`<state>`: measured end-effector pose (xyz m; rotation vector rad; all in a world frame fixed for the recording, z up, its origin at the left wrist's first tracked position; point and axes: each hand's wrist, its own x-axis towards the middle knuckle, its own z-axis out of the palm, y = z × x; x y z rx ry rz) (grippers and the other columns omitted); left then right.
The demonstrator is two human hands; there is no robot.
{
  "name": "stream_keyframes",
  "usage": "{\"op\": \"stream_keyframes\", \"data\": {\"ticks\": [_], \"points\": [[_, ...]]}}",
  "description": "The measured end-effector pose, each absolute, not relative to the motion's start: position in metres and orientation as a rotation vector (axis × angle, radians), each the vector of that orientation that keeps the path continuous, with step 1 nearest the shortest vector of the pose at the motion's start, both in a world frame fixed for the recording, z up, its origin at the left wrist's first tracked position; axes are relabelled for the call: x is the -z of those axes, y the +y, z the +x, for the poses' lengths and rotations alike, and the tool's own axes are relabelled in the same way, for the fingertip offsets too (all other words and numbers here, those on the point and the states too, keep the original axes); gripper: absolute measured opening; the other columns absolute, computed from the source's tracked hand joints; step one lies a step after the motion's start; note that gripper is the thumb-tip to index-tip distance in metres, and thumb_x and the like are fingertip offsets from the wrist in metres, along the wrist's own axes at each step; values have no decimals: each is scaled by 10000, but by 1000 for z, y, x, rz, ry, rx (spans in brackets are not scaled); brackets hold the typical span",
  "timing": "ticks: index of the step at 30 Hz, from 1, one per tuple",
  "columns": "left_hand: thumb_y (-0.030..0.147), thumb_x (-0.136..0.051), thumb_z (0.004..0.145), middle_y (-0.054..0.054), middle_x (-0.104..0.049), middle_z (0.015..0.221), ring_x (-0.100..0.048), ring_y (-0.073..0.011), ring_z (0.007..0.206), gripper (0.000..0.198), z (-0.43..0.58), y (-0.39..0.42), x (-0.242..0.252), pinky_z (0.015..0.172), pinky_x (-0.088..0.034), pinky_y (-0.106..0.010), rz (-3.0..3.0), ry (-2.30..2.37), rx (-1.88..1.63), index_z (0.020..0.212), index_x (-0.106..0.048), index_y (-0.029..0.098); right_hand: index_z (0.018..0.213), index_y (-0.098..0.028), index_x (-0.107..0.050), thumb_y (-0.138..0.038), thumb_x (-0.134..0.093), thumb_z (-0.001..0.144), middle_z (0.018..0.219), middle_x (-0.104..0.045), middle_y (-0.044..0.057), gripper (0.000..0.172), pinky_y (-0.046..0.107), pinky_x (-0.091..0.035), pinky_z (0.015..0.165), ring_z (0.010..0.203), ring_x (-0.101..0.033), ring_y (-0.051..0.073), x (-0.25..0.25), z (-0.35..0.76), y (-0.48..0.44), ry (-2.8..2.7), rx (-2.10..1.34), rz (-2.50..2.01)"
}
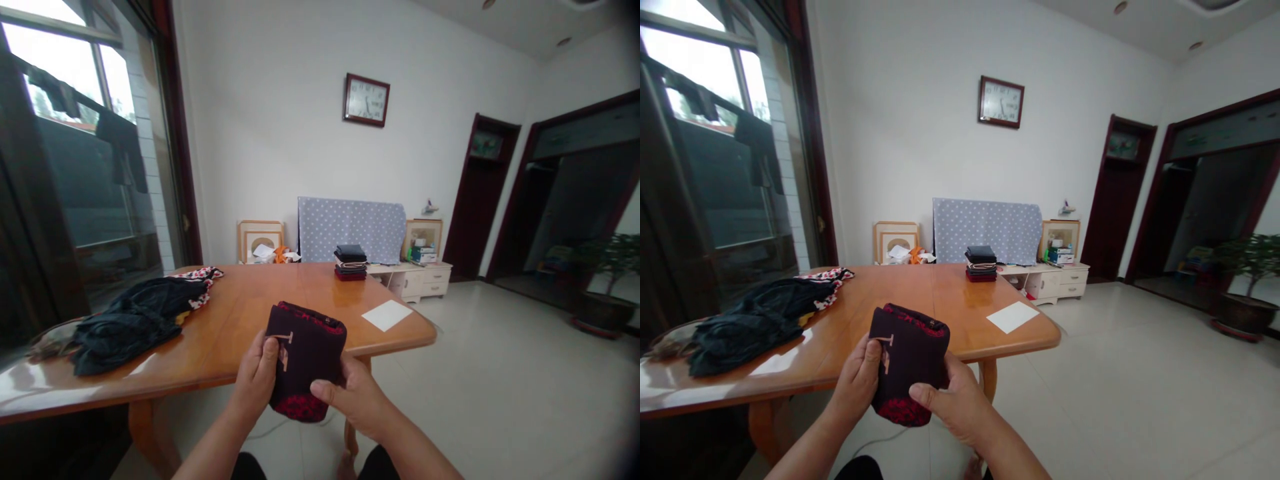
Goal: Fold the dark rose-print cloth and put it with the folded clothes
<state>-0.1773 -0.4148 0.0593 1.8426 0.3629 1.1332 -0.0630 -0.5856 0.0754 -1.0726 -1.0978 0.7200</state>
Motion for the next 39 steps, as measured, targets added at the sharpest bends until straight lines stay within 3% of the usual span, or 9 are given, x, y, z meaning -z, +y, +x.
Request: {"op": "stream_keyframes", "data": {"ticks": [3, 10, 16, 23, 29, 34, 39], "points": [[482, -424, 970, -57, -688, 916, -641, -222, 833, 368, -181, -417, -59, 766, -491, -313, 1935, 306, -1101, 1040, -622, 179, 1245, -255, -628, -543, -789, 729, 1224, -679, 73, 613, 460, -463, 1041, 1164, -612, 283, -83, -60, -588, -1023, -630, -1083], [437, -401, 979, -53, -669, 888, -630, -215, 807, 341, -185, -419, -54, 721, -478, -297, 2014, 245, -1114, 1014, -618, 176, 1146, -223, -683, -518, -731, 798, 1158, -704, 65, 459, 486, -457, 1046, 1120, -628, 284, -84, -61, -590, -1051, -511, -1082], [430, -398, 975, -41, -651, 842, -616, -206, 767, 317, -189, -417, -56, 684, -466, -287, 2095, 252, -1097, 978, -596, 183, 1238, -217, -612, -506, -803, 725, 1145, -698, 74, 619, 433, -499, 965, 1084, -631, 276, -82, -53, -599, -986, -571, -1137], [458, -400, 961, -11, -595, 762, -583, -191, 690, 329, -191, -417, -59, 640, -450, -275, 2142, 255, -1078, 961, -586, 187, 1100, -205, -665, -512, -709, 821, 999, -703, 45, 417, 352, -508, 857, 942, -632, 225, -84, -46, -605, -1057, -471, -1258], [464, -407, 956, -27, -633, 791, -603, -204, 721, 340, -193, -411, -60, 661, -455, -284, 2199, 299, -1052, 996, -596, 185, 1267, -257, -505, -416, -765, 778, 1255, -645, 84, 576, 416, -469, 990, 1142, -613, 253, -84, -40, -615, -1069, -472, -1246], [467, -385, 973, -36, -635, 809, -607, -206, 741, 346, -196, -408, -63, 680, -457, -295, 2253, 310, -1024, 992, -587, 186, 1095, -259, -569, -341, -719, 809, 1430, -531, 84, 333, 428, -404, 1059, 1298, -510, 270, -91, -38, -623, -1191, -370, -1364], [479, -405, 964, -43, -651, 804, -622, -216, 752, 345, -197, -410, -64, 668, -463, -298, 2300, 319, -999, 945, -595, 192, 994, -244, -609, -346, -733, 795, 1068, -684, 22, 256, 344, -460, 894, 1001, -611, 222, -93, -35, -623, -1300, -320, -1516]]}}
